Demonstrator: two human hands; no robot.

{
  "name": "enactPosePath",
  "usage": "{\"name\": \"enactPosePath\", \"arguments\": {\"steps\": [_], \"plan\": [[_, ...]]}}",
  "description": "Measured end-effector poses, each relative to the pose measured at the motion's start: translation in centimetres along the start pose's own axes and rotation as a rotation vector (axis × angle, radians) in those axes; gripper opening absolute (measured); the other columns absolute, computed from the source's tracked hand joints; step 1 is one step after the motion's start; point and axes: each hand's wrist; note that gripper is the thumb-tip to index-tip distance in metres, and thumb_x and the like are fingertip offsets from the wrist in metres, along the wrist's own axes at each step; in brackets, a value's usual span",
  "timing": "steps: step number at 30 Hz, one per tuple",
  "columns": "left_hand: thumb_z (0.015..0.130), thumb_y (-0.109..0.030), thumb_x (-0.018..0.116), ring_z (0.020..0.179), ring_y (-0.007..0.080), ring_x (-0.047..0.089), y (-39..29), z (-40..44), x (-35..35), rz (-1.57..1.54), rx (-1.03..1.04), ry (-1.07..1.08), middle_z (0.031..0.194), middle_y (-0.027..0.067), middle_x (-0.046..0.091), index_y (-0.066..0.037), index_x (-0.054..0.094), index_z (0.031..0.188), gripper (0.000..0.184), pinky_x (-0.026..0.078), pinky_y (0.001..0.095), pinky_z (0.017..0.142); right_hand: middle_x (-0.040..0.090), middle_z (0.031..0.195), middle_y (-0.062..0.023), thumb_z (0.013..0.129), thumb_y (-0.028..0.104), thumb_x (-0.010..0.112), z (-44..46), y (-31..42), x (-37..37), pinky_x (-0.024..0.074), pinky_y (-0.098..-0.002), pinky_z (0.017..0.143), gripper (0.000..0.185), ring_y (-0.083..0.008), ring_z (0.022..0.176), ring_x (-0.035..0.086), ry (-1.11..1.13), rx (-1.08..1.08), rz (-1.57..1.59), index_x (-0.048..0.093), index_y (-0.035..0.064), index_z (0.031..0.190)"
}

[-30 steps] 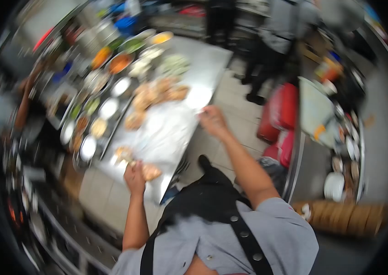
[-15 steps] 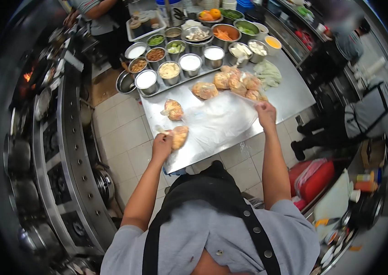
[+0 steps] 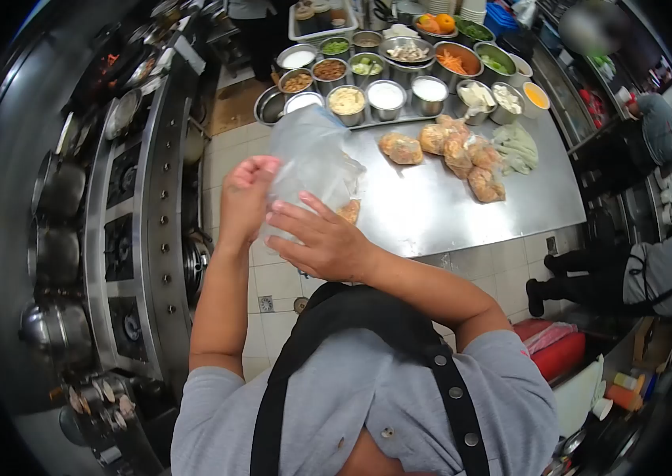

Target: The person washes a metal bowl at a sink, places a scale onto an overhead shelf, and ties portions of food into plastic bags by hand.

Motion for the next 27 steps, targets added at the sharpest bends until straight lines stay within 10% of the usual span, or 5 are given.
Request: {"name": "enactPosePath", "arguments": {"steps": [4, 11, 13, 18, 27], "plan": [[0.093, -0.022, 0.063, 0.078, 0.0098, 0.059, 0.9, -0.8, -6.7, -0.153, 0.015, -0.527, 0.086, 0.0035, 0.061, -0.002, 0.053, 0.111, 0.029, 0.05, 0.0234, 0.07, 0.047, 0.134, -0.0152, 0.075, 0.035, 0.075, -4.8, -1.1, 2.5, 0.0357, -0.0496, 0.104, 0.061, -0.0339, 0.126, 0.044, -0.021, 0.351, 0.098, 0.052, 0.0114, 0.126], [0.089, -0.017, 0.067, 0.054, 0.0044, 0.051, 8.4, -3.6, -9.2, 0.002, -0.154, -0.395, 0.07, -0.002, 0.057, -0.004, 0.059, 0.098, 0.017, 0.041, 0.0201, 0.046, 0.052, 0.126, -0.0217, 0.068, 0.036, 0.079, -11.9, -6.5, 7.7, 0.041, -0.0466, 0.095, 0.054, -0.0386, 0.117, 0.047, 0.553, 0.739, 0.017, 0.059, 0.0091, 0.11], [0.092, -0.021, 0.063, 0.044, 0.0022, 0.041, 8.9, -3.3, -6.7, -0.058, -0.131, -0.474, 0.062, -0.0055, 0.052, -0.007, 0.061, 0.09, 0.014, 0.034, 0.0196, 0.04, 0.064, 0.1, -0.016, 0.073, 0.015, 0.071, -9.9, -6.4, 4.6, 0.0508, -0.0371, 0.081, 0.029, -0.0339, 0.094, 0.062, 0.301, 0.866, 0.334, 0.061, 0.0055, 0.099], [0.098, -0.031, 0.054, 0.047, 0.0023, 0.043, 6.0, -4.1, 0.7, -0.205, -0.137, -0.13, 0.06, -0.0065, 0.049, -0.006, 0.063, 0.097, 0.026, 0.037, 0.0201, 0.044, 0.06, 0.104, -0.0221, 0.077, 0.036, 0.062, -5.9, -3.8, -1.5, 0.0518, -0.0458, 0.085, 0.052, -0.0355, 0.095, 0.063, -0.505, 0.964, 1.691, 0.047, 0.0041, 0.115], [0.102, -0.03, 0.046, 0.07, 0.0046, 0.054, 3.1, -3.8, 5.8, -0.424, -0.276, 0.189, 0.093, 0.0019, 0.064, -0.003, 0.062, 0.116, 0.035, 0.045, 0.0216, 0.062, 0.057, 0.12, -0.022, 0.086, 0.025, 0.056, -5.9, -4.2, -5.2, 0.0472, -0.0385, 0.091, 0.048, -0.0329, 0.107, 0.06, 0.239, 1.072, 0.619, 0.044, 0.0041, 0.127]]}}
Point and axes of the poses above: each hand's wrist, its own z-axis towards the middle knuckle, its own x-axis out of the palm, y = z × x
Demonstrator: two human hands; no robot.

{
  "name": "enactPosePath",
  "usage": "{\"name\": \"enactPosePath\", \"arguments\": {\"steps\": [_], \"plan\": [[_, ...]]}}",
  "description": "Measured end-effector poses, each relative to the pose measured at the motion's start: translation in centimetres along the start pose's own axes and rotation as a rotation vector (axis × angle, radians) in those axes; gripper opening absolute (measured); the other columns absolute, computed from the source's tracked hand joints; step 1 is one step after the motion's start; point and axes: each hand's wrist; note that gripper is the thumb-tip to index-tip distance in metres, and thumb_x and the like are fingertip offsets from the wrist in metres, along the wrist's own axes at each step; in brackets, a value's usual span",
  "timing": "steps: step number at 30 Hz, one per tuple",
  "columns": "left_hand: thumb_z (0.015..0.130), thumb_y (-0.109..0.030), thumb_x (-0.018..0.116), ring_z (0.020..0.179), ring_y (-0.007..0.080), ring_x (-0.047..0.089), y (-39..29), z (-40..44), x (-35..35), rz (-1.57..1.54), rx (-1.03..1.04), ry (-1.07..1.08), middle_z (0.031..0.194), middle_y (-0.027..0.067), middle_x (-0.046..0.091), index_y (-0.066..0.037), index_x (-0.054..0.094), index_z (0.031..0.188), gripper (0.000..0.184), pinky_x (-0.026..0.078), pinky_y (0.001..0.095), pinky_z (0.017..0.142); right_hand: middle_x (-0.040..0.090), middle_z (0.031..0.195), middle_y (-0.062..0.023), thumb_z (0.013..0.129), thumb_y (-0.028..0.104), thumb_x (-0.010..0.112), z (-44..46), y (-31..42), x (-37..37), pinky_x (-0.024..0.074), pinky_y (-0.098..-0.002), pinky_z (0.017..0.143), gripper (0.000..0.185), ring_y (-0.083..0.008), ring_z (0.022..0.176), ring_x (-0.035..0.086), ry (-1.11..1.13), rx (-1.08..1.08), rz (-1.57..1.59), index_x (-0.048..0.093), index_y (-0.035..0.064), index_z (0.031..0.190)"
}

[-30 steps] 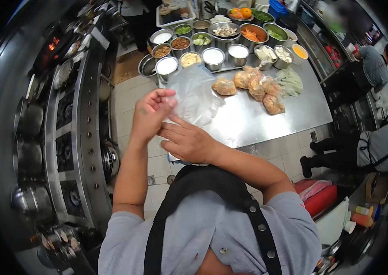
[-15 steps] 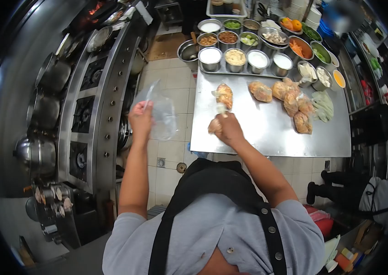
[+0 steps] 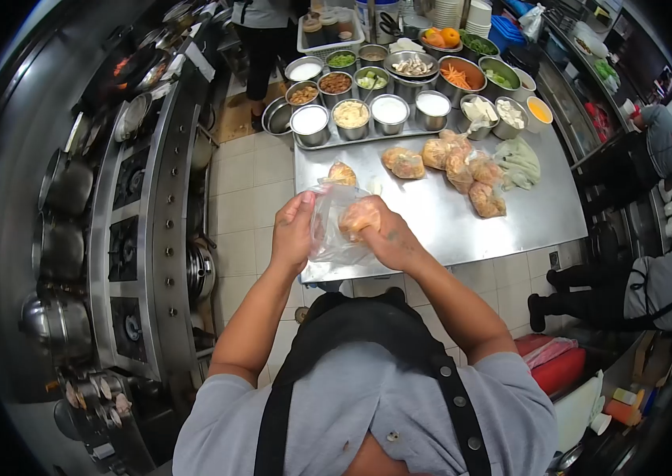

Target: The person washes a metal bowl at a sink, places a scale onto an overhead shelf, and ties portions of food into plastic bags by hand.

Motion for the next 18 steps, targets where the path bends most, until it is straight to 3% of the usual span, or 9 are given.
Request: {"name": "enactPosePath", "arguments": {"steps": [1, 4, 5, 6, 8, 10, 13, 16, 18], "plan": [[0.102, -0.031, 0.047, 0.073, 0.0052, 0.055, 0.3, 0.1, 0.6, -0.017, -0.017, 0.011, 0.095, 0.002, 0.064, -0.003, 0.062, 0.117, 0.036, 0.046, 0.0221, 0.064, 0.058, 0.12, -0.022, 0.085, 0.026, 0.06, -0.3, -0.6, -0.2, 0.0474, -0.0404, 0.09, 0.053, -0.0362, 0.106, 0.06, -0.047, 0.06, -0.32, 0.044, 0.0053, 0.131], [0.101, -0.031, 0.048, 0.082, 0.0071, 0.058, 1.8, 1.3, 3.1, -0.07, -0.061, 0.038, 0.1, 0.0023, 0.064, -0.002, 0.059, 0.123, 0.038, 0.048, 0.0236, 0.07, 0.058, 0.122, -0.0199, 0.083, 0.026, 0.063, -0.3, 1.8, -2.2, 0.0484, -0.0413, 0.087, 0.058, -0.0362, 0.103, 0.061, 0.061, 0.23, -0.685, 0.043, 0.0063, 0.134], [0.101, -0.031, 0.048, 0.098, 0.0112, 0.058, 2.8, 2.4, 2.6, -0.044, -0.17, 0.035, 0.113, 0.0056, 0.063, -0.001, 0.056, 0.127, 0.04, 0.048, 0.0261, 0.085, 0.062, 0.115, -0.0189, 0.083, 0.028, 0.065, -0.3, -0.9, -2.9, 0.0503, -0.0407, 0.08, 0.056, -0.0334, 0.093, 0.065, -0.092, -0.149, -0.583, 0.048, 0.0068, 0.131], [0.101, -0.031, 0.048, 0.1, 0.0113, 0.058, 2.9, 2.5, 2.9, -0.087, -0.153, 0.036, 0.115, 0.0059, 0.063, -0.001, 0.055, 0.128, 0.041, 0.047, 0.026, 0.086, 0.066, 0.104, -0.0171, 0.08, 0.027, 0.07, 0.1, 0.1, -4.4, 0.0528, -0.0339, 0.075, 0.051, -0.0305, 0.083, 0.067, -0.058, 0.032, -0.275, 0.056, 0.007, 0.125], [0.101, -0.031, 0.048, 0.103, 0.0117, 0.057, 3.1, 2.8, 3.9, -0.174, -0.118, 0.035, 0.119, 0.0064, 0.061, -0.002, 0.054, 0.13, 0.042, 0.046, 0.0258, 0.09, 0.067, 0.102, -0.0143, 0.08, 0.024, 0.069, 3.0, -2.4, -7.2, 0.0517, -0.0305, 0.075, 0.046, -0.0246, 0.083, 0.066, -0.263, 0.148, 0.026, 0.059, 0.0083, 0.122], [0.101, -0.031, 0.048, 0.105, 0.0126, 0.057, 3.3, 2.4, 4.1, -0.13, -0.102, 0.022, 0.12, 0.0069, 0.06, -0.001, 0.053, 0.131, 0.043, 0.045, 0.0262, 0.092, 0.068, 0.091, -0.0129, 0.08, 0.022, 0.064, 6.5, -3.9, -8.2, 0.0518, -0.0378, 0.073, 0.035, -0.0262, 0.081, 0.067, -0.592, -0.021, -0.413, 0.063, 0.0078, 0.112], [0.101, -0.03, 0.047, 0.107, 0.013, 0.056, 2.9, 1.5, 4.7, -0.159, -0.12, 0.005, 0.121, 0.0075, 0.06, 0.001, 0.052, 0.132, 0.044, 0.044, 0.0268, 0.094, 0.068, 0.095, -0.0139, 0.081, 0.018, 0.064, 11.2, -12.5, -6.8, 0.0528, -0.0374, 0.077, 0.031, -0.033, 0.086, 0.066, -0.586, -0.189, -1.077, 0.062, 0.0098, 0.111], [0.1, -0.034, 0.049, 0.073, 0.0085, 0.048, 2.0, 1.2, 5.0, -0.116, -0.097, 0.025, 0.092, 0.0011, 0.057, -0.006, 0.053, 0.131, 0.043, 0.041, 0.0235, 0.063, 0.064, 0.109, -0.0169, 0.08, 0.017, 0.063, 12.1, -15.5, -6.6, 0.0519, -0.0393, 0.082, 0.039, -0.0372, 0.097, 0.062, -0.371, 0.122, -1.136, 0.059, 0.013, 0.118], [0.099, -0.036, 0.05, 0.056, 0.0063, 0.045, 1.8, 1.1, 4.8, -0.097, -0.095, 0.03, 0.078, -0.002, 0.056, -0.009, 0.055, 0.13, 0.042, 0.04, 0.0216, 0.047, 0.059, 0.119, -0.017, 0.081, 0.015, 0.062, 10.9, -13.4, -7.8, 0.0512, -0.0382, 0.085, 0.043, -0.0341, 0.104, 0.06, -0.404, 0.257, -0.771, 0.054, 0.0106, 0.123]]}}
Point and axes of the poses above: each hand's wrist, its own z-axis towards the middle knuckle, its own x-axis out of the palm, y = z × x
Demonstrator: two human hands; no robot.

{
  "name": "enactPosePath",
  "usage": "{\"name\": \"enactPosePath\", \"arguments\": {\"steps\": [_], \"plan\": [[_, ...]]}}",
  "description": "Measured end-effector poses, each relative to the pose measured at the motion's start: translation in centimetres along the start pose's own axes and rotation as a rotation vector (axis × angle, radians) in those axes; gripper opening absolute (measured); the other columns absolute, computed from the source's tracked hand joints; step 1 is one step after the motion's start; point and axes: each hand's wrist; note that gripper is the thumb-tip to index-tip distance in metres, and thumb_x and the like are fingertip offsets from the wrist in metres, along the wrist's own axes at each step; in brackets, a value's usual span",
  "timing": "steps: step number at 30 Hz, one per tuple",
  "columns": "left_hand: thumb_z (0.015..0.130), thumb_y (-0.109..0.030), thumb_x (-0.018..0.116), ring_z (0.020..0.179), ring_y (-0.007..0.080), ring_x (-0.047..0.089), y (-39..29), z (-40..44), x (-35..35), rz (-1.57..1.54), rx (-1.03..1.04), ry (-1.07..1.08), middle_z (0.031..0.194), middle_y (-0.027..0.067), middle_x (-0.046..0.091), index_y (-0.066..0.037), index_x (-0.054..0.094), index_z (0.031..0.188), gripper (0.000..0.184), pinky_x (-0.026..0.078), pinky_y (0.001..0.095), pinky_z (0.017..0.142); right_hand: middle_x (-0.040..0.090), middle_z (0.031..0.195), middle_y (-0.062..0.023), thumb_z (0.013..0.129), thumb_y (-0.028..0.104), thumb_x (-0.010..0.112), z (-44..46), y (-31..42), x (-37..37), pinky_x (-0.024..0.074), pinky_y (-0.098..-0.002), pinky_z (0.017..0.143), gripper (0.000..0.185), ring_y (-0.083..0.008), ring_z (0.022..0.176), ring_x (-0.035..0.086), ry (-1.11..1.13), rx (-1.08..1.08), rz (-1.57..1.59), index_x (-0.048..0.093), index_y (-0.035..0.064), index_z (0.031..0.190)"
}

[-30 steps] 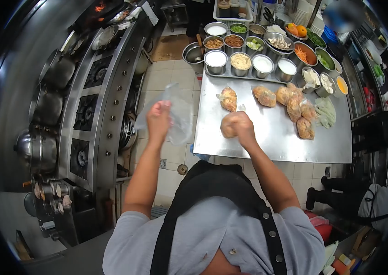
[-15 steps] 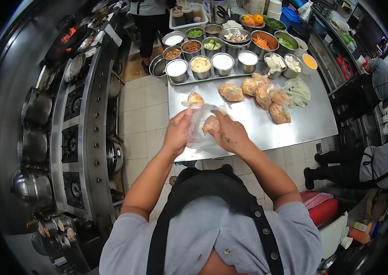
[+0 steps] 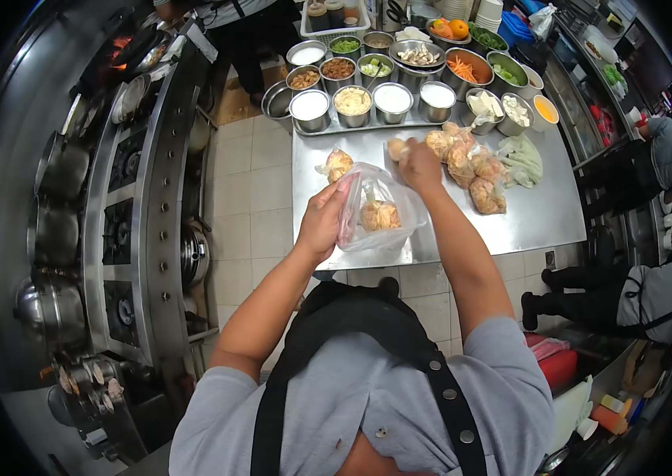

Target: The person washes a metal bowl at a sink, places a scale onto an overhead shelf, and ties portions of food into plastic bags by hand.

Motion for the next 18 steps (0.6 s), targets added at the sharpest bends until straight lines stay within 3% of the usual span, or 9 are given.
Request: {"name": "enactPosePath", "arguments": {"steps": [4, 5, 7, 9, 11, 12, 15, 17, 18], "plan": [[0.1, -0.032, 0.048, 0.086, 0.0101, 0.054, 0.5, 0.9, -0.4, -0.083, 0.021, -0.038, 0.102, 0.0045, 0.061, 0.0, 0.055, 0.126, 0.041, 0.044, 0.0246, 0.075, 0.061, 0.118, -0.013, 0.082, 0.005, 0.061, -4.1, -0.2, -5.2, 0.0512, -0.0333, 0.086, 0.043, -0.0228, 0.102, 0.063, -0.136, 0.206, 1.142, 0.049, 0.0017, 0.124], [0.101, -0.029, 0.046, 0.101, 0.012, 0.058, 0.7, 1.2, -0.4, -0.11, 0.043, -0.055, 0.114, 0.0075, 0.063, 0.003, 0.055, 0.125, 0.041, 0.045, 0.0262, 0.089, 0.061, 0.116, -0.0113, 0.083, 0.005, 0.062, -5.8, 0.8, -6.8, 0.0509, -0.0324, 0.085, 0.042, -0.0205, 0.101, 0.062, -0.194, 0.081, 1.318, 0.049, 0.0009, 0.123], [0.101, -0.031, 0.047, 0.099, 0.0115, 0.058, 0.7, 1.8, -0.2, -0.128, 0.064, -0.074, 0.112, 0.0072, 0.063, 0.003, 0.056, 0.124, 0.042, 0.046, 0.0255, 0.088, 0.061, 0.112, -0.0079, 0.085, 0.007, 0.063, -10.0, 4.0, -8.6, 0.0503, -0.0306, 0.084, 0.039, -0.016, 0.098, 0.061, -0.32, -0.174, 1.656, 0.05, -0.0008, 0.12], [0.101, -0.033, 0.047, 0.089, 0.0095, 0.058, 0.1, 1.9, 0.2, -0.08, 0.053, -0.092, 0.104, 0.0058, 0.064, 0.002, 0.057, 0.122, 0.043, 0.046, 0.024, 0.078, 0.062, 0.107, -0.0071, 0.085, 0.012, 0.068, -12.5, 4.0, -6.5, 0.0491, -0.0309, 0.084, 0.032, -0.016, 0.095, 0.06, -0.359, -0.295, 1.235, 0.054, 0.0026, 0.113], [0.1, -0.036, 0.048, 0.071, 0.006, 0.055, -1.0, 1.6, 0.7, 0.032, 0.015, -0.122, 0.092, 0.0032, 0.064, 0.0, 0.06, 0.12, 0.042, 0.046, 0.0216, 0.062, 0.063, 0.101, -0.011, 0.077, 0.014, 0.074, -14.3, 5.1, -6.7, 0.0485, -0.0345, 0.084, 0.032, -0.0238, 0.093, 0.062, -0.045, -0.294, 0.793, 0.058, 0.0059, 0.104], [0.1, -0.037, 0.047, 0.059, 0.0038, 0.051, -1.5, 1.3, 1.2, 0.069, 0.071, -0.112, 0.08, 0.0009, 0.063, -0.001, 0.06, 0.12, 0.042, 0.043, 0.0205, 0.051, 0.065, 0.097, -0.0102, 0.074, 0.008, 0.074, -14.5, 6.7, -8.6, 0.0468, -0.0335, 0.086, 0.023, -0.0236, 0.096, 0.061, -0.148, -0.512, 0.481, 0.063, 0.0068, 0.094], [0.1, -0.038, 0.047, 0.043, 0.002, 0.034, -2.7, 0.6, 0.0, 0.145, -0.064, -0.009, 0.058, -0.0051, 0.049, -0.003, 0.062, 0.118, 0.042, 0.029, 0.0214, 0.037, 0.064, 0.096, -0.011, 0.07, 0.007, 0.076, -13.1, -0.1, -7.3, 0.0462, -0.0369, 0.086, 0.03, -0.0299, 0.095, 0.06, -0.58, -0.362, 0.514, 0.061, 0.0059, 0.096], [0.1, -0.037, 0.047, 0.039, 0.0025, 0.028, -2.1, 0.4, 0.0, 0.094, -0.067, -0.021, 0.052, -0.0069, 0.041, -0.003, 0.063, 0.117, 0.04, 0.025, 0.0231, 0.034, 0.061, 0.1, -0.0134, 0.071, 0.007, 0.075, -11.3, -4.3, -9.5, 0.0445, -0.0427, 0.087, 0.034, -0.0322, 0.096, 0.058, -0.719, -0.119, 0.058, 0.059, 0.0062, 0.101], [0.101, -0.036, 0.046, 0.037, 0.0027, 0.025, -1.9, 0.3, 0.0, 0.073, -0.067, -0.029, 0.049, -0.0078, 0.037, -0.004, 0.063, 0.116, 0.04, 0.023, 0.0239, 0.033, 0.057, 0.114, -0.017, 0.074, 0.021, 0.076, -10.5, -7.2, -8.9, 0.0405, -0.0448, 0.094, 0.049, -0.0369, 0.104, 0.054, -0.667, 0.028, -0.081, 0.056, 0.0057, 0.116]]}}
Point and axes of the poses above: each hand's wrist, its own z-axis towards the middle knuckle, its own x-axis out of the palm, y = z × x
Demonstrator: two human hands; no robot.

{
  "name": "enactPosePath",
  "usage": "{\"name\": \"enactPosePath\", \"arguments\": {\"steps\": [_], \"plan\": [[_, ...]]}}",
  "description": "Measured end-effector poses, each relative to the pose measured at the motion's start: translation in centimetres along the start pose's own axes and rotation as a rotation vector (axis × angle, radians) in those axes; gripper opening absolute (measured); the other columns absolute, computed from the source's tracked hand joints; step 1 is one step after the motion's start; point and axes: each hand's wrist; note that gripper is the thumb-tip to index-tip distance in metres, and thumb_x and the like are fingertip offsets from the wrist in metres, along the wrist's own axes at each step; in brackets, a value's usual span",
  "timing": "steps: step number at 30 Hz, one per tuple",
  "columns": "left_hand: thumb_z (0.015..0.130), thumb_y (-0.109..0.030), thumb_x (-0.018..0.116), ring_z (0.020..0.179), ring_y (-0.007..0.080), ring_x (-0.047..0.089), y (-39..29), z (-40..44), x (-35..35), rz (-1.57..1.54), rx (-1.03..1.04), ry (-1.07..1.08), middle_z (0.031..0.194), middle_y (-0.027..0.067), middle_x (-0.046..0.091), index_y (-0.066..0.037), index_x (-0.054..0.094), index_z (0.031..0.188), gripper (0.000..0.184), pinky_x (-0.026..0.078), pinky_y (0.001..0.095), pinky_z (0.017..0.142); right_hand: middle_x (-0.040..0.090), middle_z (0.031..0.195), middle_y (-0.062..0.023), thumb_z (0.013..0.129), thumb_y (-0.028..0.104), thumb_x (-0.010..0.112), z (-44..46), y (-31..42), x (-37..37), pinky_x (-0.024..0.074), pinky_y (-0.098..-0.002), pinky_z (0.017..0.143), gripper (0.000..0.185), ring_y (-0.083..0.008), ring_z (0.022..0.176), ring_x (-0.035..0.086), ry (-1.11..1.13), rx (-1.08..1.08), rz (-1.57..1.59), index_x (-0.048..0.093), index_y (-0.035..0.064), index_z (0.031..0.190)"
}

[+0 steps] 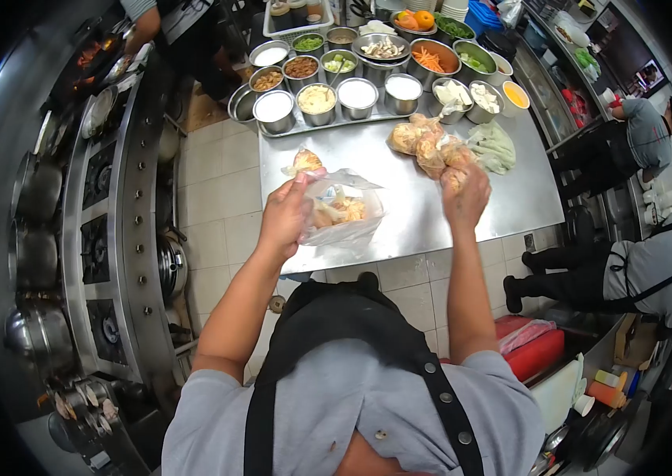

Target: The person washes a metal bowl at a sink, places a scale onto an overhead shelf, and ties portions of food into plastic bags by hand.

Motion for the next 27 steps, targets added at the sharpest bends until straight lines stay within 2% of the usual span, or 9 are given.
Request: {"name": "enactPosePath", "arguments": {"steps": [5, 8, 12, 14, 16, 19, 22, 24, 27], "plan": [[0.1, -0.036, 0.048, 0.038, 0.0033, 0.03, -0.3, -0.8, 0.1, 0.181, 0.051, -0.039, 0.052, -0.0069, 0.042, -0.003, 0.065, 0.114, 0.04, 0.028, 0.0226, 0.034, 0.059, 0.115, -0.0172, 0.076, 0.029, 0.071, -0.2, -5.9, 2.6, 0.0456, -0.0426, 0.091, 0.059, -0.0342, 0.104, 0.058, 0.387, 0.224, -0.171, 0.05, 0.0041, 0.125], [0.099, -0.036, 0.049, 0.038, 0.0038, 0.032, -0.8, -1.0, -0.7, 0.298, 0.035, -0.048, 0.053, -0.0062, 0.044, -0.002, 0.065, 0.113, 0.04, 0.03, 0.0221, 0.035, 0.061, 0.112, -0.0146, 0.077, 0.025, 0.069, -0.5, -5.8, 1.5, 0.0498, -0.0397, 0.086, 0.044, -0.0262, 0.102, 0.061, 0.269, 0.544, 0.411, 0.055, 0.0022, 0.112], [0.1, -0.037, 0.047, 0.036, 0.0049, 0.028, -0.9, -0.5, 0.0, 0.163, -0.033, -0.096, 0.049, -0.0072, 0.033, 0.001, 0.06, 0.118, 0.044, 0.025, 0.0233, 0.033, 0.058, 0.118, -0.017, 0.086, 0.019, 0.054, -2.7, 2.8, -1.1, 0.0505, -0.0434, 0.094, 0.05, -0.0309, 0.109, 0.059, 0.308, 0.38, 1.672, 0.044, -0.0007, 0.13], [0.099, -0.038, 0.048, 0.036, 0.005, 0.027, -0.6, -0.6, 0.6, 0.038, -0.005, -0.076, 0.05, -0.0072, 0.033, 0.001, 0.059, 0.12, 0.045, 0.025, 0.0235, 0.033, 0.057, 0.122, -0.0157, 0.083, 0.025, 0.063, -4.5, 7.8, -0.6, 0.0499, -0.0412, 0.093, 0.05, -0.0299, 0.109, 0.059, 0.456, 0.325, 1.579, 0.05, 0.0006, 0.125], [0.099, -0.039, 0.048, 0.036, 0.005, 0.027, -0.4, -0.7, 0.8, -0.017, 0.036, -0.086, 0.05, -0.0069, 0.032, 0.0, 0.057, 0.122, 0.046, 0.024, 0.0237, 0.033, 0.062, 0.115, -0.0102, 0.082, 0.022, 0.067, -3.3, 12.5, -1.6, 0.0514, -0.0344, 0.083, 0.034, -0.0214, 0.098, 0.062, 0.55, -0.288, 0.981, 0.062, 0.0032, 0.111], [0.1, -0.038, 0.047, 0.035, 0.0051, 0.026, -0.8, -0.6, 0.0, -0.038, 0.062, -0.11, 0.05, -0.0059, 0.031, -0.001, 0.056, 0.123, 0.045, 0.024, 0.0233, 0.033, 0.067, 0.096, -0.0099, 0.085, 0.022, 0.068, -2.6, 12.7, -3.5, 0.0505, -0.0288, 0.071, 0.02, -0.0192, 0.081, 0.065, 0.998, -0.365, 0.515, 0.068, 0.0082, 0.099], [0.1, -0.038, 0.046, 0.034, 0.0053, 0.026, -0.5, -0.6, -0.2, -0.026, -0.01, -0.139, 0.049, -0.0056, 0.03, -0.001, 0.056, 0.124, 0.045, 0.024, 0.0231, 0.032, 0.069, 0.077, -0.0064, 0.079, 0.021, 0.075, 1.4, 9.3, -1.6, 0.0498, -0.0308, 0.058, 0.021, -0.0229, 0.062, 0.063, 0.349, -0.045, 0.666, 0.069, 0.0073, 0.094], [0.1, -0.038, 0.047, 0.033, 0.0056, 0.027, -0.3, -0.9, 0.1, -0.041, -0.013, -0.124, 0.049, -0.0057, 0.03, -0.002, 0.056, 0.124, 0.045, 0.025, 0.023, 0.032, 0.062, 0.115, -0.0132, 0.074, 0.022, 0.076, 5.1, 6.5, -0.5, 0.0457, -0.0405, 0.087, 0.048, -0.0278, 0.106, 0.058, 0.185, -0.113, -0.005, 0.061, 0.0073, 0.116], [0.1, -0.038, 0.047, 0.033, 0.0059, 0.027, -0.3, -1.0, 0.2, -0.03, -0.012, -0.073, 0.049, -0.0058, 0.03, -0.002, 0.056, 0.125, 0.045, 0.025, 0.0231, 0.032, 0.053, 0.126, -0.015, 0.067, 0.022, 0.079, 5.8, -0.9, 4.6, 0.0382, -0.0526, 0.093, 0.068, -0.0341, 0.116, 0.051, 0.324, 0.009, -0.344, 0.05, 0.0127, 0.128]]}}
Point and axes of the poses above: each hand's wrist, its own z-axis towards the middle knuckle, its own x-axis out of the palm, y = z × x
